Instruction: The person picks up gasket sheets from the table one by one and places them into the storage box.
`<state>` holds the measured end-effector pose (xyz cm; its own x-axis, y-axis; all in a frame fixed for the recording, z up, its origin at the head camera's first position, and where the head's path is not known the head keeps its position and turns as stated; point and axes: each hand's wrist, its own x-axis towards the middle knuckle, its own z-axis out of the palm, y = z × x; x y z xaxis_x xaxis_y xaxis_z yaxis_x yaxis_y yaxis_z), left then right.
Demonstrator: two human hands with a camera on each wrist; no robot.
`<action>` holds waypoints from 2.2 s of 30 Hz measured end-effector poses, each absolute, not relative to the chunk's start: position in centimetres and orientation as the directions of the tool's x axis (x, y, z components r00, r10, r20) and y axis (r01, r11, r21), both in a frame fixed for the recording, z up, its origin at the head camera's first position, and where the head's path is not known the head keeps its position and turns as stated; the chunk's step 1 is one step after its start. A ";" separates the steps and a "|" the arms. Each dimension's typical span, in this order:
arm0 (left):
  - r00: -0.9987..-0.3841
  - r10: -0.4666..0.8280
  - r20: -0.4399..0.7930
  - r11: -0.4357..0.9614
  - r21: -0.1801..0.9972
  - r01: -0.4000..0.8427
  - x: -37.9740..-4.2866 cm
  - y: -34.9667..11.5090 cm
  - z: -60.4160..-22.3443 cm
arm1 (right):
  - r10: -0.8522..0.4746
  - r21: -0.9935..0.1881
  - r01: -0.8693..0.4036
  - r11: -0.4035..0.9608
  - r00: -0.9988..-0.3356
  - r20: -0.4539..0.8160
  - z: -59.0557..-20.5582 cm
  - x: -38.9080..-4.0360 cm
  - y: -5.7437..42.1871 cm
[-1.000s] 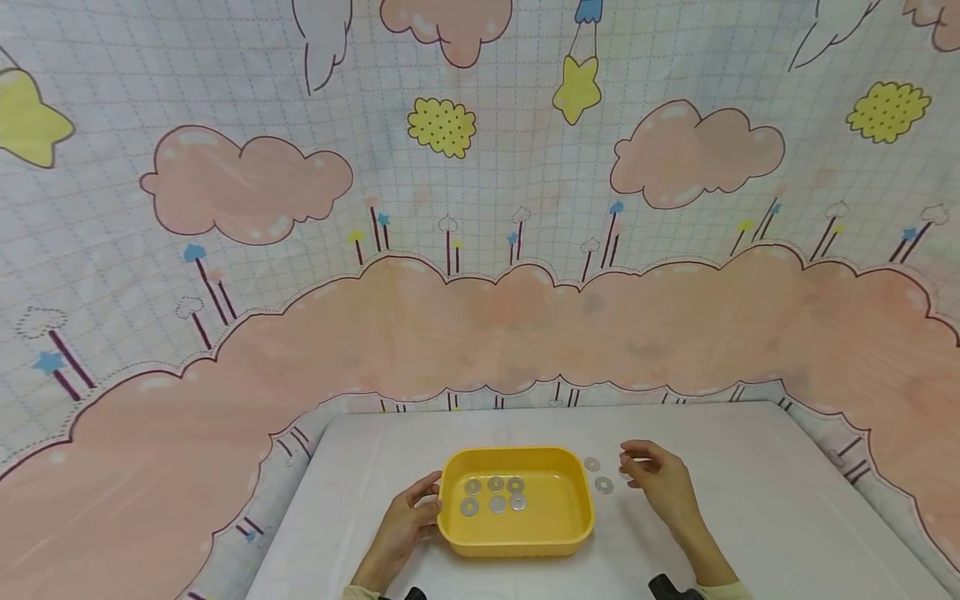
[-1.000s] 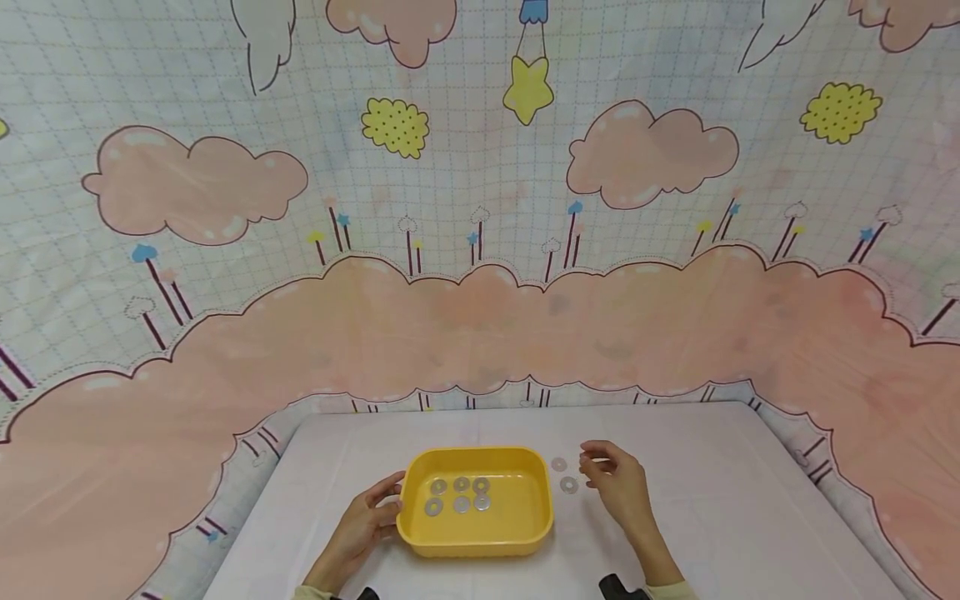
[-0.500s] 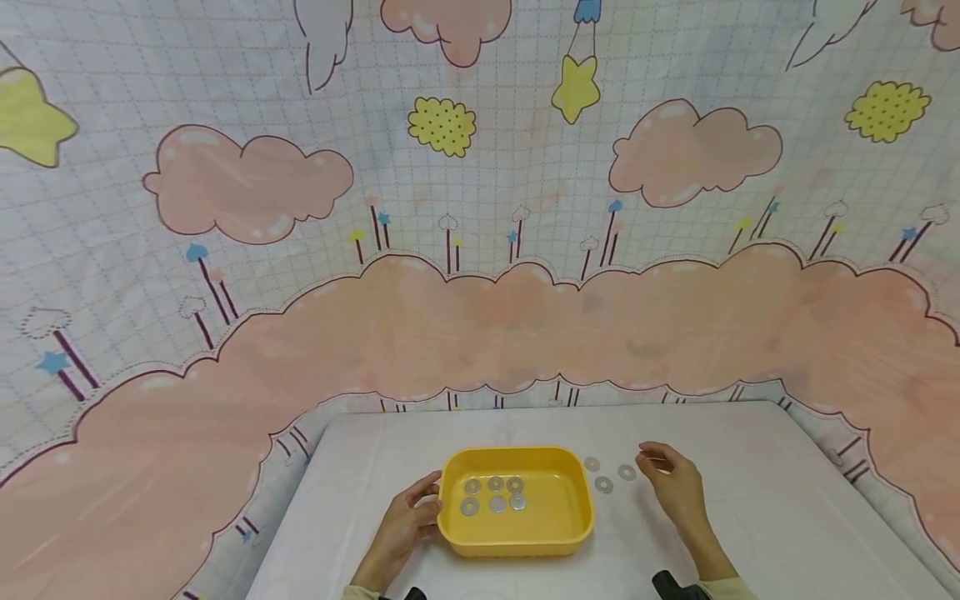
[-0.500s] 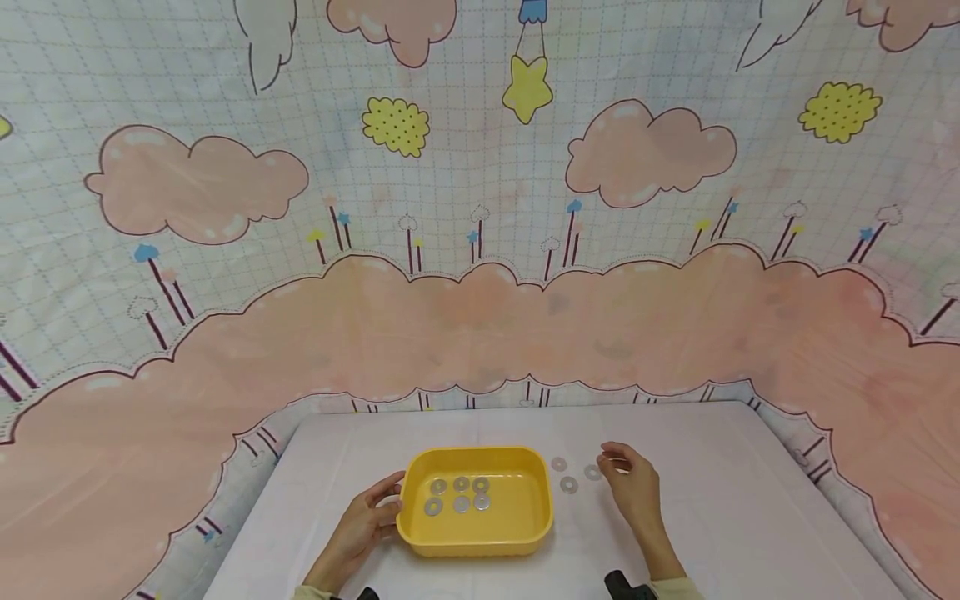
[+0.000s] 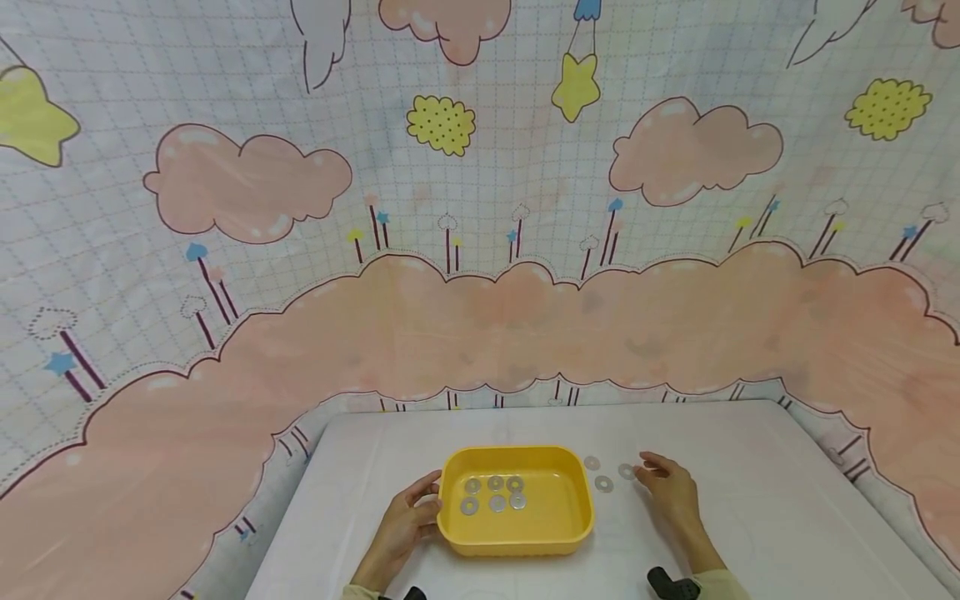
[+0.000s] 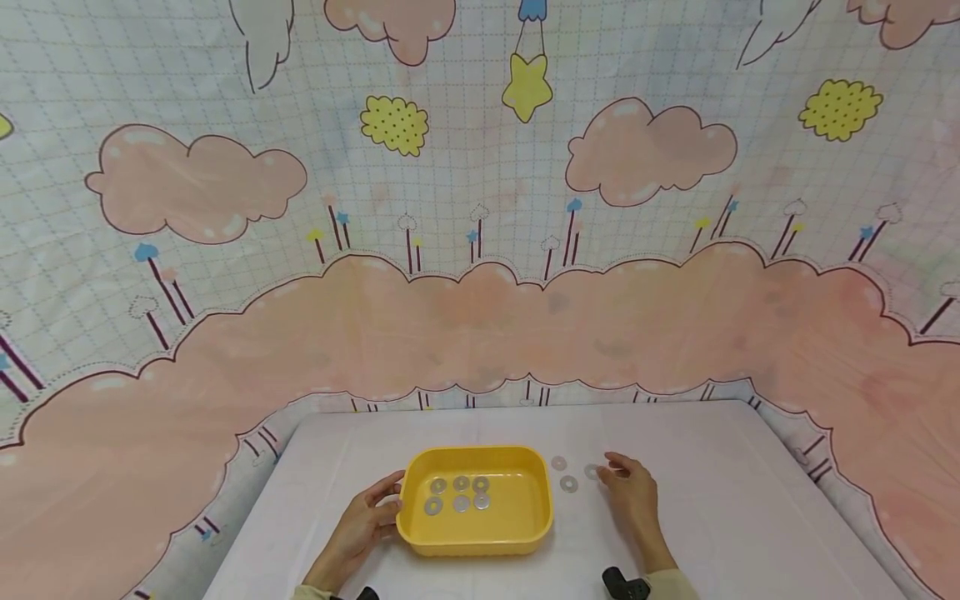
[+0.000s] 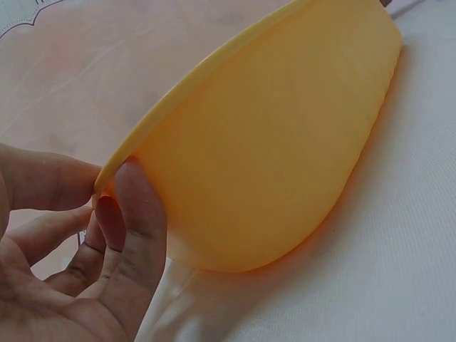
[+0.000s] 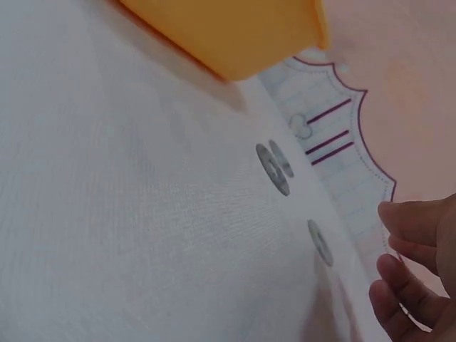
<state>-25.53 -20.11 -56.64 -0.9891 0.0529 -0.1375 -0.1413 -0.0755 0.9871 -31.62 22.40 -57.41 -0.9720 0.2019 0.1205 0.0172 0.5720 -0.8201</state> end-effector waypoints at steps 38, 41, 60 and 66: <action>-0.988 0.068 -0.141 -0.068 0.987 -0.145 -25.1 -20.4 -56.8 | 0.299 -0.653 0.192 0.733 -0.952 0.056 -58.9 -32.5 19.9; -0.988 0.061 -0.141 -0.068 0.987 -0.145 -25.2 -20.4 -56.9 | 0.301 -0.677 0.183 0.713 -0.952 0.060 -58.9 -32.4 20.0; -0.989 0.061 -0.137 -0.067 0.988 -0.141 -26.2 -20.6 -56.6 | 0.315 -0.787 0.080 0.612 -0.937 0.150 -58.8 -32.1 20.6; -0.988 0.059 -0.145 -0.064 0.987 -0.148 -26.5 -20.6 -56.5 | 0.378 -0.829 0.111 0.548 -0.917 0.126 -58.9 -32.1 21.1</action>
<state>-26.47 -20.61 -56.54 -0.9877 0.0589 -0.1446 -0.1483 -0.0641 0.9869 -32.06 21.14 -58.87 -0.9174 0.3776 0.1261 0.1114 0.5476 -0.8293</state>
